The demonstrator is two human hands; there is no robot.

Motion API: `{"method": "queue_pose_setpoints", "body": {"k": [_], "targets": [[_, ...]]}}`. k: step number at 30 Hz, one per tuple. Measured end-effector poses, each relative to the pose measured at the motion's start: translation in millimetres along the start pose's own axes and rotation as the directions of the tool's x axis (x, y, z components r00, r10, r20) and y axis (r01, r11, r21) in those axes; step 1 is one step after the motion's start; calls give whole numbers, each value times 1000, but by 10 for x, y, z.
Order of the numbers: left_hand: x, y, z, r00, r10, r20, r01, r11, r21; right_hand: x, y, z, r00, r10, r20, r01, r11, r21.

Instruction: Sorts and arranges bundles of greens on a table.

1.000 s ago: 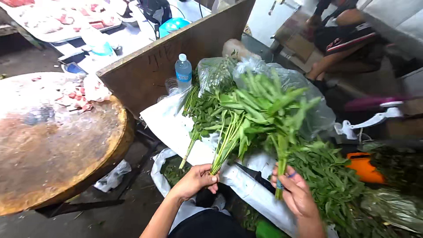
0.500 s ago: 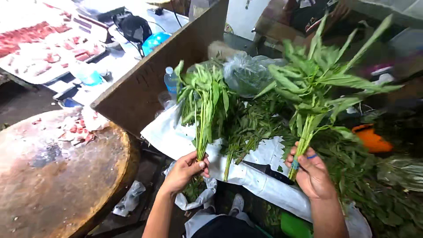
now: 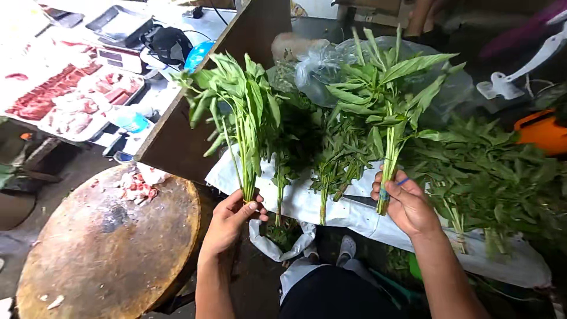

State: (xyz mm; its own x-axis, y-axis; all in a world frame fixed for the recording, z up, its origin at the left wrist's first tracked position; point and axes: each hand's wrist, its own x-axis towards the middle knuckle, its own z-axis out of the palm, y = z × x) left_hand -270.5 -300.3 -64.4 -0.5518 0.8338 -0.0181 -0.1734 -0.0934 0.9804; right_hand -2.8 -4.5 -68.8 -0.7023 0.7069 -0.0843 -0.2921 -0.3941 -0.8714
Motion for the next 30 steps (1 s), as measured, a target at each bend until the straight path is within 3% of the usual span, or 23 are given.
{"method": "queue_pose_setpoints", "body": {"k": [4, 7, 9, 11, 12, 14, 18, 23, 28, 30], "targets": [[172, 223, 330, 995, -92, -50, 99, 982, 162, 37, 138, 52, 1000, -1, -9, 2, 1000, 22], [459, 4, 795, 962, -257, -88, 271, 934, 235, 58, 321, 43, 999, 20, -44, -19, 999, 33], [682, -479, 1053, 925, -358, -124, 371, 788, 492, 41, 445, -12, 992, 68, -102, -67, 998, 14], [824, -1037, 1281, 860, -471, -197, 452, 521, 724, -23, 553, -93, 975, 138, -175, -137, 990, 18], [840, -1271, 1373, 825, -519, -226, 477, 423, 770, -75, 592, -126, 959, 180, -220, -180, 983, 21], [806, -1560, 1487, 803, -545, -242, 481, 352, 803, -194, 641, -226, 923, 255, -288, -254, 966, 42], [765, -1599, 1506, 819, -546, -176, 443, 408, 798, -468, 678, -537, 882, 316, -350, -290, 949, 126], [752, -1750, 1409, 886, -408, -221, 441, 588, 678, -578, 589, -674, 875, 260, -409, -225, 965, 132], [779, -1824, 1528, 895, -380, -234, 422, 547, 723, -502, 498, -697, 880, 196, -432, -166, 980, 105], [747, -1845, 1497, 908, -329, -259, 412, 589, 696, -489, 468, -711, 888, 175, -426, -133, 983, 126]]}}
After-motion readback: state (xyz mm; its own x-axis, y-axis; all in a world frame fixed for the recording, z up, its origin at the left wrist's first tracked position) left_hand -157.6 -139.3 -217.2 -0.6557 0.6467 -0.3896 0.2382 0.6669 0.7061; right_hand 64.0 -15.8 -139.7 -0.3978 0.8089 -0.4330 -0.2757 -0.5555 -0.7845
